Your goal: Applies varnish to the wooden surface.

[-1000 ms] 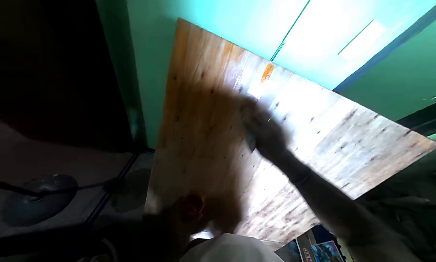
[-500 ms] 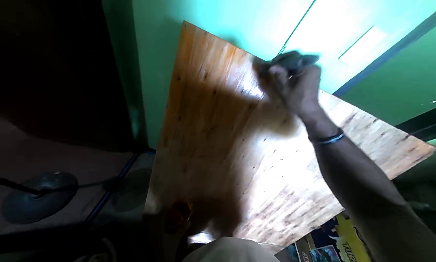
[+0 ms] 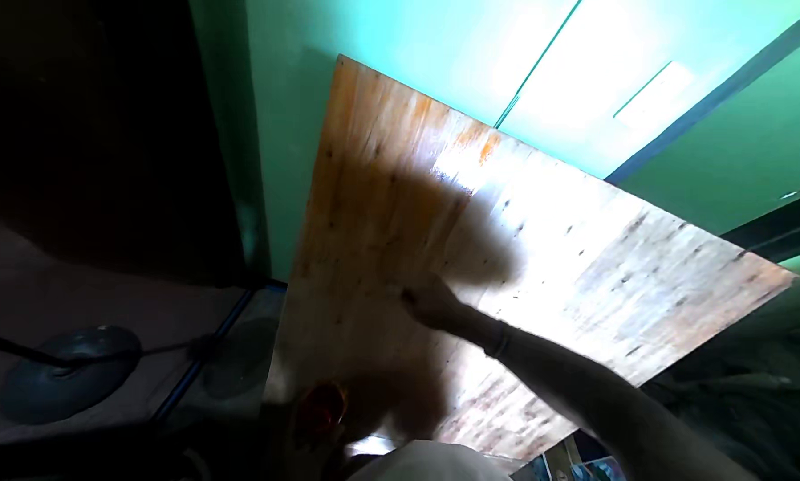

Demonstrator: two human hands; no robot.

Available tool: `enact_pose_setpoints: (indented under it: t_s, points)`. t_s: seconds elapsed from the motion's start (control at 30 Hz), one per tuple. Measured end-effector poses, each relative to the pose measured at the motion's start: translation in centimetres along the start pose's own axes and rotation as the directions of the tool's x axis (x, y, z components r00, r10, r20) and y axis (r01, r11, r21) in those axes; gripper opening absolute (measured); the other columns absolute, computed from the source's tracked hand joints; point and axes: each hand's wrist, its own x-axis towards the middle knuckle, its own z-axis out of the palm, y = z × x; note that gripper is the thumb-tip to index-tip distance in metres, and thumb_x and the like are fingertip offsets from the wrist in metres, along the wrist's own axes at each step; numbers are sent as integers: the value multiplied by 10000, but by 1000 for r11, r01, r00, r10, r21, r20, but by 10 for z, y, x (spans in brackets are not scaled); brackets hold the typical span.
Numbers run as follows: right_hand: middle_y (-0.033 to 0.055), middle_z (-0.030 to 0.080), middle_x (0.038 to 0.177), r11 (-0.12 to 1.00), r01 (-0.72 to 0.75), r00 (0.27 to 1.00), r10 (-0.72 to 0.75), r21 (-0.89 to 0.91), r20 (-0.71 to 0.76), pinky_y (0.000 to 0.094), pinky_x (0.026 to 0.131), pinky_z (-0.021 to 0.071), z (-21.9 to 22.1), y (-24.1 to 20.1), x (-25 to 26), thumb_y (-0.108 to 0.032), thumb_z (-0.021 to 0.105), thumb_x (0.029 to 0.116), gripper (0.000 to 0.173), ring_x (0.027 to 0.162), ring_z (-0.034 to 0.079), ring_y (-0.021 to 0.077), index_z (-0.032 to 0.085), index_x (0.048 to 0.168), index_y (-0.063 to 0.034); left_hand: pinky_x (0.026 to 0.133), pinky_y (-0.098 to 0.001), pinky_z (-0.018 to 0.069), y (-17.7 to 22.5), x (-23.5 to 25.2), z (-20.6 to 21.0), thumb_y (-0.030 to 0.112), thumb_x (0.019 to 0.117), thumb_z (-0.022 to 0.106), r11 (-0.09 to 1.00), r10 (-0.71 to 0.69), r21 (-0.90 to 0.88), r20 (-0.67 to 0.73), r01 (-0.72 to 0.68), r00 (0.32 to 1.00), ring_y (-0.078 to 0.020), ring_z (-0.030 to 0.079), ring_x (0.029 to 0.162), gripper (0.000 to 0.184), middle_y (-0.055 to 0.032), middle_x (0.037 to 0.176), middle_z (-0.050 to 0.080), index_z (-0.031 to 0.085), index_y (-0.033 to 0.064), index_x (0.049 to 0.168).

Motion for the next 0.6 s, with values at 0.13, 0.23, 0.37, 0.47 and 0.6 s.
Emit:
enact_pose_setpoints:
  t_s: [0.13,0.23,0.37,0.47,0.6]
  points:
    - [96,738,1021,999,33,887,-22,16,-462,415,886,590,-120,29,47,-271,630,1020,266,941,718,181,713,1137,-47,1015,-537,526,-4,-3,0,429,772,886,998,59,27,-32,-58,998,-356,666,1160,862,-246,1264,668,545,-11,1430]
    - [61,735,1023,995,87,743,-99,-52,-662,359,887,592,-197,44,57,-256,647,1011,253,926,711,120,687,1139,-42,1019,-513,534,-5,-4,2,428,771,887,999,44,1,-34,-44,998,-312,671,1163,857,-214,1268,674,545,5,1433]
    - [118,712,1146,958,18,684,-221,-287,-695,391,936,576,-188,55,9,-203,575,1046,234,1057,696,201,687,1151,-26,1031,-469,540,-11,-4,8,518,771,861,1000,13,10,-52,-12,999,-242,671,1172,862,-145,1279,685,560,63,1438]
    - [223,654,1281,926,-87,796,-158,-368,-584,537,1007,512,-77,66,-41,-140,579,1005,306,1191,629,383,691,1266,-27,991,-437,549,-21,-4,18,558,735,857,998,58,-18,-145,-61,988,-250,692,1107,886,-172,1230,701,592,19,1386]
    - [149,692,1283,978,48,958,-102,-201,-267,505,1035,521,84,61,-76,-124,596,983,267,1213,646,344,748,1202,-106,997,-490,551,-25,-2,10,521,733,883,999,8,51,-68,-4,998,-244,677,1143,866,-145,1246,691,572,102,1424]
